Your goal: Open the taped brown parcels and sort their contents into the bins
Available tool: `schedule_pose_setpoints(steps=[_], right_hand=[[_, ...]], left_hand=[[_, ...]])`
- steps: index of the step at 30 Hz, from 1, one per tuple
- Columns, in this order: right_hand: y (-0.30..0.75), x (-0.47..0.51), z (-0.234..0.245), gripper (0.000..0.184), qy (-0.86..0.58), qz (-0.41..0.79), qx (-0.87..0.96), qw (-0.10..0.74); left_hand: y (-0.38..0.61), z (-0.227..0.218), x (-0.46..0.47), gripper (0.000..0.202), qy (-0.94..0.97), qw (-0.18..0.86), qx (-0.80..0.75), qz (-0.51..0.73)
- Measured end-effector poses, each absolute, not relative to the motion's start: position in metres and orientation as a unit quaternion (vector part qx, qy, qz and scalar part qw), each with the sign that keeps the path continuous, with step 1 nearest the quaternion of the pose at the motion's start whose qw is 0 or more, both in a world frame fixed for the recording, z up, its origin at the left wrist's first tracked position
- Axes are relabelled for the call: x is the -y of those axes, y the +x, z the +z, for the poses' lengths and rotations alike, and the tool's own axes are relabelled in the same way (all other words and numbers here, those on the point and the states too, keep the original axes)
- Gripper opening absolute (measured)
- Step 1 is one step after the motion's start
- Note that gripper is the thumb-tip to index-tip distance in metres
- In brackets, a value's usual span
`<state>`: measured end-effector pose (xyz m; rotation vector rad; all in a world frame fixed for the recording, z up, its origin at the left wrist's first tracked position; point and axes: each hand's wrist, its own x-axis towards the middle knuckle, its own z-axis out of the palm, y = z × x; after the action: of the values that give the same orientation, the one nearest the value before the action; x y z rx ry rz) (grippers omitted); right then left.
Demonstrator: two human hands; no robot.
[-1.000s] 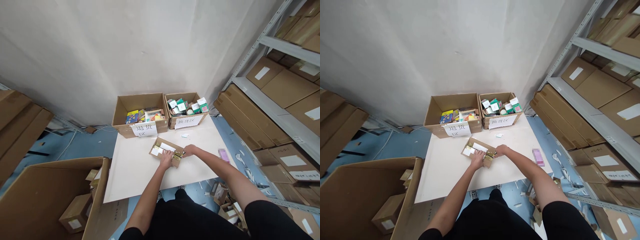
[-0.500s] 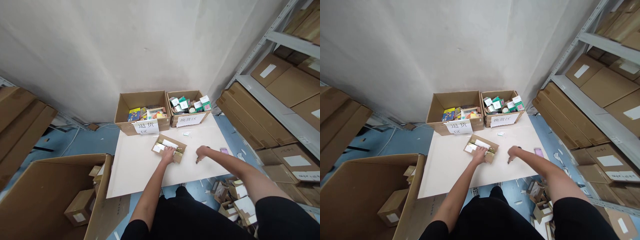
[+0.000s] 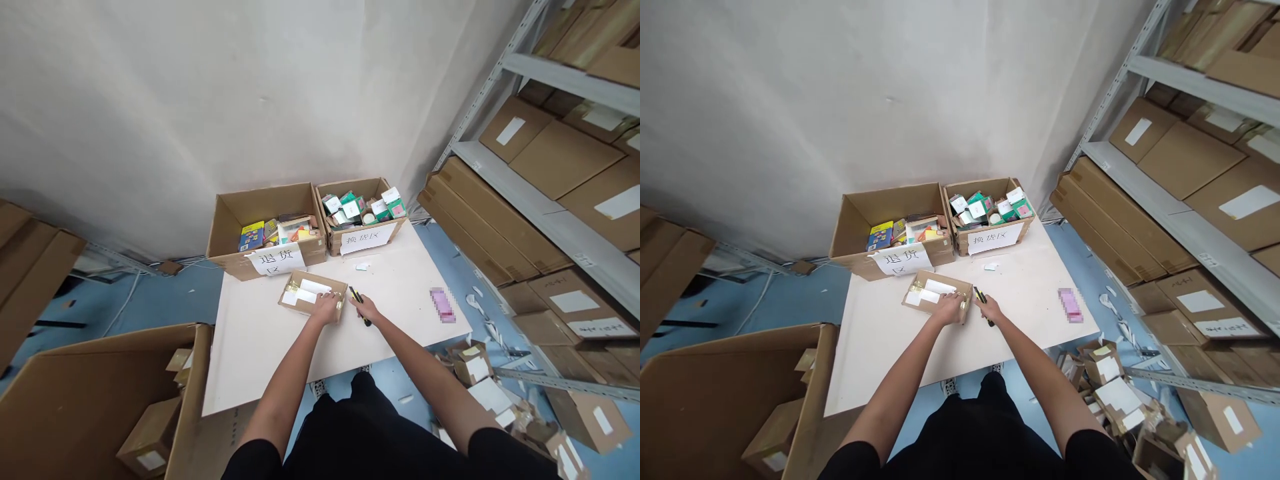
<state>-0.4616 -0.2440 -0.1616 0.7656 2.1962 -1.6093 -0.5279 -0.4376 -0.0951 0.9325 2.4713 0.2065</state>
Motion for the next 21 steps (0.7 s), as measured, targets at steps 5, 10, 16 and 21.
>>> schedule_pose_setpoints(steps=[5,10,16,21], right_hand=[[-0.498,0.273,-0.171,0.040,0.319,-0.585,-0.737,0.113],[-0.512,0.280,-0.178,0.028,0.339,-0.610,-0.708,0.109],[-0.508,0.275,-0.180,0.027,0.324,-0.617,-0.706,0.122],[-0.504,0.270,-0.180,0.030,0.335,-0.601,-0.715,0.120]], left_hand=[[-0.516,-0.100,0.450,0.079,0.342,0.198,-0.912,0.112],[-0.506,-0.101,0.456,0.049,0.364,0.132,-0.912,0.132],[-0.514,-0.104,0.476,0.081,0.352,0.099,-0.923,0.119],[-0.523,-0.122,0.504,0.100,0.198,0.144,-0.967,0.076]])
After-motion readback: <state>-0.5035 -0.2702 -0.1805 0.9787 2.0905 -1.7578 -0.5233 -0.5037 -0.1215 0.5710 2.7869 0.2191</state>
